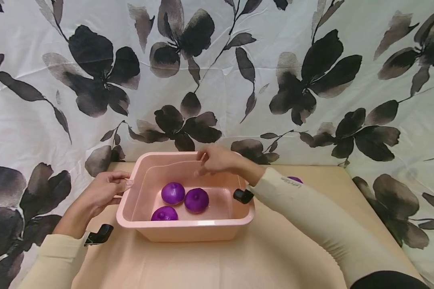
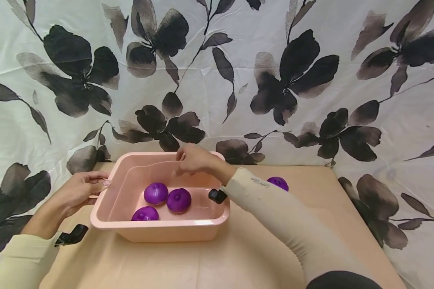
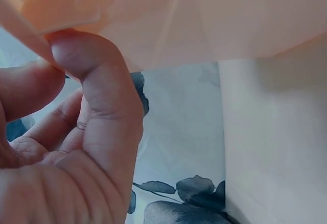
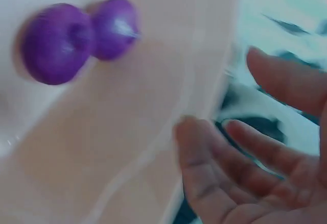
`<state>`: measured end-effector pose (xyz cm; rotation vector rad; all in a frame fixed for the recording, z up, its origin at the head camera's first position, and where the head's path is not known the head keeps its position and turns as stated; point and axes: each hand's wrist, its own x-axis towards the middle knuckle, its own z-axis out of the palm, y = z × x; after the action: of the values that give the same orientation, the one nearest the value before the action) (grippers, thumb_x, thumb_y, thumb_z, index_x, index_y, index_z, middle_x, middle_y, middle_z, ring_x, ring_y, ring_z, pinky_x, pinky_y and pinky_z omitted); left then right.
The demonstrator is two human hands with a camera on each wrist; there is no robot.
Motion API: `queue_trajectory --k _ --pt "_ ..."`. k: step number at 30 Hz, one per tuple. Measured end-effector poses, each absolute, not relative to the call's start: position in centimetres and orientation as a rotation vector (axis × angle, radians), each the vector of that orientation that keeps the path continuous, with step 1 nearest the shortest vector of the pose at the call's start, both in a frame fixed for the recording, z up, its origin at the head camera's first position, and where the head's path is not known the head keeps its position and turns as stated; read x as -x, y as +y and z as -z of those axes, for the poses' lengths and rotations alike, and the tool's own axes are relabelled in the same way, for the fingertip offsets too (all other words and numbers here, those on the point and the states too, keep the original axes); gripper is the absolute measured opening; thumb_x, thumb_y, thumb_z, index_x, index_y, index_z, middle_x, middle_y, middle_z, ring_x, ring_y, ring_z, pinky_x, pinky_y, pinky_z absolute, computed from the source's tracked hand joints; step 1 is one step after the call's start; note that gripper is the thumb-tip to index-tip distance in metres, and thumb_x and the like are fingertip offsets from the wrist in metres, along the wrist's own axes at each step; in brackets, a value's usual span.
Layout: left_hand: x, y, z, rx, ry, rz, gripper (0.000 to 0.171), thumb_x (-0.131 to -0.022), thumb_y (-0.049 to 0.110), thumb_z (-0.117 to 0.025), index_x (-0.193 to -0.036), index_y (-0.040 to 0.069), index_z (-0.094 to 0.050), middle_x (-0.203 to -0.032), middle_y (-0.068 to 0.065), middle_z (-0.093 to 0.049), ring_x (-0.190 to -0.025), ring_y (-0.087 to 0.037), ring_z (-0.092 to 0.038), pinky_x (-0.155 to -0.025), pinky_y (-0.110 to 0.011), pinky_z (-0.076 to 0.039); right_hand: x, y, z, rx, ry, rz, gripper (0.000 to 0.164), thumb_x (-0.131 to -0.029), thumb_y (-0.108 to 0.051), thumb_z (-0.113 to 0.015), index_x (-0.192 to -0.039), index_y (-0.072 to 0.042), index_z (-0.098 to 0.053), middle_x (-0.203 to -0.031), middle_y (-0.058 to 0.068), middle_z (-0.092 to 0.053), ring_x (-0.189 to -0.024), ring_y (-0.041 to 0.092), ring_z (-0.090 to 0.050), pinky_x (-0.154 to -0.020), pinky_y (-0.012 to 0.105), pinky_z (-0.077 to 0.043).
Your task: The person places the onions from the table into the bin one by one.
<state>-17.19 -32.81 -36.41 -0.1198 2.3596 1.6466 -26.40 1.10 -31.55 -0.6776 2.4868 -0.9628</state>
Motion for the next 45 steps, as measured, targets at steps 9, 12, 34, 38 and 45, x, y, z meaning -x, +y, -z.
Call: queue_trajectory --k 9,12,34,38,45 --pt "17.0 -33.1 36.4 0.106 2.355 -1.659 0.05 -0.104 0.013 -0.06 -0.144 -0.013 -0.045 -0.091 0.013 -0.07 -0.084 -0.007 -0.07 -0.075 -0.03 -0.062 25.6 14.0 29.9 0.372 2.54 1.469 0.051 -0.091 -0.022 -0.081 -0.135 -0.006 -0.061 -0.12 0.017 -0.069 -0.096 0.02 -0.071 -0.092 0.04 -0.062" --pt "17.0 -33.0 36.5 0.099 2.348 -1.661 0.05 -0.105 0.012 -0.06 -0.145 -0.013 -0.043 -0.091 0.013 -0.07 -0.083 -0.007 -0.07 -0.075 -0.03 -0.062 25.3 18.9 32.2 0.265 2.6 1.475 0.054 -0.094 -0.027 -0.079 -0.139 -0.006 -0.058 -0.125 0.02 -0.067 -0.092 0.013 -0.071 -0.089 0.035 -0.06" --pt "16.8 -32.4 36.3 0.141 2.331 -1.686 0.048 -0.104 0.011 -0.06 -0.142 -0.013 -0.046 -0.09 0.014 -0.07 -0.083 -0.006 -0.07 -0.075 -0.03 -0.062 24.8 29.8 49.8 -0.041 2.762 1.421 0.093 -0.085 -0.029 -0.087 -0.156 0.001 -0.037 -0.154 0.031 -0.044 -0.136 0.049 -0.047 -0.113 0.062 -0.04" --pt "16.8 -32.4 36.4 0.136 2.337 -1.685 0.049 -0.104 0.012 -0.06 -0.144 -0.013 -0.045 -0.091 0.013 -0.07 -0.083 -0.006 -0.07 -0.075 -0.03 -0.063 24.9 29.6 50.6 -0.029 2.805 1.363 0.092 -0.083 -0.027 -0.089 -0.155 0.0 -0.039 -0.152 0.03 -0.047 -0.134 0.048 -0.049 -0.112 0.062 -0.041" --pt "16.8 -32.3 36.3 0.127 2.339 -1.691 0.052 -0.104 0.012 -0.06 -0.145 -0.014 -0.043 -0.091 0.013 -0.071 -0.084 -0.006 -0.071 -0.075 -0.03 -0.062 24.7 29.7 50.4 -0.065 2.797 1.382 0.092 -0.08 -0.032 -0.091 -0.154 -0.003 -0.043 -0.157 0.027 -0.047 -0.132 0.048 -0.053 -0.11 0.059 -0.044"
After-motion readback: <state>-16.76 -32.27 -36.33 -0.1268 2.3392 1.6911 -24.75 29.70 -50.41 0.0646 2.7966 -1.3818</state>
